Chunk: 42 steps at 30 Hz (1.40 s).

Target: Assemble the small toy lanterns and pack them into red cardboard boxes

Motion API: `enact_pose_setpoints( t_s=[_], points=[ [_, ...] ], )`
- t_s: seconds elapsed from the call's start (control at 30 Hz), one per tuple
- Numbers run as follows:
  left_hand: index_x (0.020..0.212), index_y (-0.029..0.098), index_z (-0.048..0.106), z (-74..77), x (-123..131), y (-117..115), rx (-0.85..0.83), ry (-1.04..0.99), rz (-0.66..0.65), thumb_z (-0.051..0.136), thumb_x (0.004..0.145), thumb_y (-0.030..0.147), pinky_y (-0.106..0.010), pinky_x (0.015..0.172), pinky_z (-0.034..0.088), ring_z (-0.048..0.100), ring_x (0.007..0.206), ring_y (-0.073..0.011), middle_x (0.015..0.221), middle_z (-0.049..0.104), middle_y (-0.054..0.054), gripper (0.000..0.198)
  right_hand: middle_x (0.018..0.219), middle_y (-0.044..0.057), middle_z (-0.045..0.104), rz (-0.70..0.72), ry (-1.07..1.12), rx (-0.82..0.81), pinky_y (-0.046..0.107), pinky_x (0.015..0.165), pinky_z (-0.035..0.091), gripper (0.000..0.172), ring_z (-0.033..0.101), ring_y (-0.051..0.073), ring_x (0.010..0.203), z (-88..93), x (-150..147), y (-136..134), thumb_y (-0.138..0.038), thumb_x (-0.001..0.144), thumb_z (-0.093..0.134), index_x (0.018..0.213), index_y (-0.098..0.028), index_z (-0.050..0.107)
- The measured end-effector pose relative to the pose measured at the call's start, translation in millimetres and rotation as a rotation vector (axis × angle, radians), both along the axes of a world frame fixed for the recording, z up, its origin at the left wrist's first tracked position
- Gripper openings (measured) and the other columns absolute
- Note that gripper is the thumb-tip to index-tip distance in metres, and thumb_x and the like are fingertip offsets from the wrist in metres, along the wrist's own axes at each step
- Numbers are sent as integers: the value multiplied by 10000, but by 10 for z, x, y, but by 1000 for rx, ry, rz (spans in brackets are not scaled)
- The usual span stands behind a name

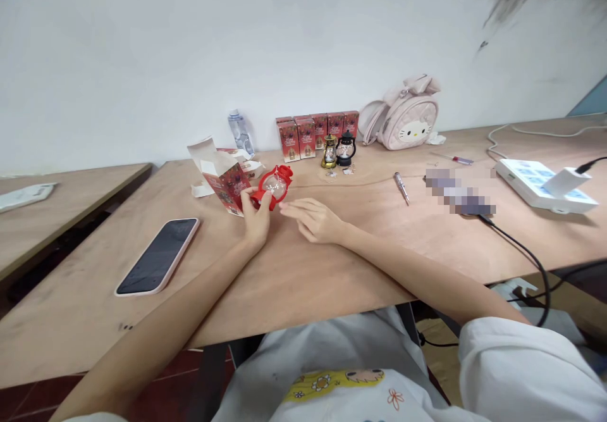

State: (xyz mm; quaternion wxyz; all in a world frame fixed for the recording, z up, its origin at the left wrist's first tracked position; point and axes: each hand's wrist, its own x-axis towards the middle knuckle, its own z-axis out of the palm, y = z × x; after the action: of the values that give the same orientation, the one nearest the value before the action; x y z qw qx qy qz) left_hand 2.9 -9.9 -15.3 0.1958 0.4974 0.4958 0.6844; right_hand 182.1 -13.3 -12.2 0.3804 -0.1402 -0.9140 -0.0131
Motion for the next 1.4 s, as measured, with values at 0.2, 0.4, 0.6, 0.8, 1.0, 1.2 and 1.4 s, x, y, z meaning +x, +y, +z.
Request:
enact_pose_setpoints(
  t_s=[0.2,0.4,0.6,0.8,1.0,1.2,1.4],
  points=[
    [947,215,489,38,105,-125,-19,55,-239,585,778,400,-252,710,466,537,782,-135,899,549,-3,267,1440,146,402,-208,805,-595,405,1038,455,619,467,222,1296,-31,-37,119,-458,809,624,1323,-225,371],
    [956,222,491,38,157,-166,-38,140,-365,557,811,415,-267,723,481,564,819,-151,931,586,-17,249,1100,54,680,140,763,-1283,364,873,546,583,632,221,1049,-49,13,295,-578,572,777,1006,-229,603],
    [1029,199,474,48,155,-195,6,433,-282,528,853,373,-370,915,446,567,975,-195,1035,584,-68,254,953,27,725,139,822,-1337,336,902,519,530,661,176,906,-15,-13,228,-408,459,873,894,-195,658],
    [1130,205,484,358,-2,-283,352,713,100,744,697,334,-528,1078,281,437,1242,-320,1253,478,-137,521,985,31,716,122,1008,-1447,323,803,558,438,667,176,919,8,-8,264,-449,598,797,925,-210,629],
    [1155,212,397,711,-448,-199,263,399,384,738,696,300,-553,1019,341,226,1369,-358,1307,384,-132,580,1118,29,669,114,1047,-1564,419,800,592,389,658,200,977,48,80,298,-587,802,567,1012,-260,548],
    [1201,163,402,465,-632,19,118,362,384,779,656,330,-525,996,382,467,1164,-316,1214,470,-131,684,1112,34,661,109,1119,-1565,432,784,603,429,659,205,949,64,80,261,-640,799,545,986,-254,559],
    [1313,201,355,348,-584,47,20,332,52,783,627,298,-404,869,506,597,1006,-238,1141,534,-108,814,961,16,695,237,951,-1533,419,754,603,389,677,201,868,242,43,187,-555,758,659,973,-244,569]
  ],
)
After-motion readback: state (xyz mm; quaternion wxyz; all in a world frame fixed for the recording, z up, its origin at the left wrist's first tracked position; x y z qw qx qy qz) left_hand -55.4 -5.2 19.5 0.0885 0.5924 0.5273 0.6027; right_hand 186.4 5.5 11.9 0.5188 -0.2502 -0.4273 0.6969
